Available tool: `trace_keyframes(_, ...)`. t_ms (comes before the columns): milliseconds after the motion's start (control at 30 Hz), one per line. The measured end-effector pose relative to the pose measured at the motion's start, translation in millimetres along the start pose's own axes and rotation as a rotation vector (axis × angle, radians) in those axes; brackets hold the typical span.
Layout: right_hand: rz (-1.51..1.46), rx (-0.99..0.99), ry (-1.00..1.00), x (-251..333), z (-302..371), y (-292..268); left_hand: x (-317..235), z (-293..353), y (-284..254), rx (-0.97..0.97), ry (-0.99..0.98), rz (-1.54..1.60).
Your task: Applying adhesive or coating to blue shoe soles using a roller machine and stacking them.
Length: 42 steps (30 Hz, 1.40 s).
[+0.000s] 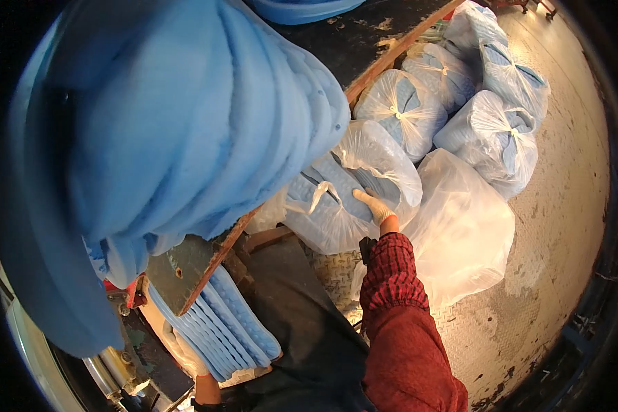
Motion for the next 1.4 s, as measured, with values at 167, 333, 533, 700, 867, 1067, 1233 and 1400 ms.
trace_keyframes(167,-0.167,-0.164,-0.111,-15,-4,-21,-41,13,31,0.056,0.057,-0.117)
trace_keyframes(333,-0.182,0.015,-0.027,-10,15,-7,-58,25,40,0.083,0.096,-0.252)
trace_keyframes(533,0.114,-0.041,-0.145,8,12,9,-72,31,39,0.063,0.262,-0.390)
trace_keyframes(700,0.579,-0.226,-0.365,24,23,20,-68,30,42,0.064,0.171,-0.366)
trace_keyframes(867,0.809,-0.469,-0.495,70,67,38,-75,33,44,0.109,0.196,-0.284)
trace_keyframes(1067,1.109,-0.473,-0.643,87,90,68,-73,33,42,0.079,0.184,-0.422)
trace_keyframes(1233,1.004,-0.466,-0.932,151,104,34,-80,37,41,0.110,0.213,-0.398)
trace_keyframes(1400,0.841,-0.545,-1.299,224,136,-10,-85,38,42,0.128,0.214,-0.396)
Point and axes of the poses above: each hand's wrist, its own z-axis away from the middle knuckle, its own y-axis out of the palm, x = y × z, the point moved 9 cm from there along -z, towards the middle knuckle, and after that the axes turned 15 degrees about -z, right-handed, at the moved point
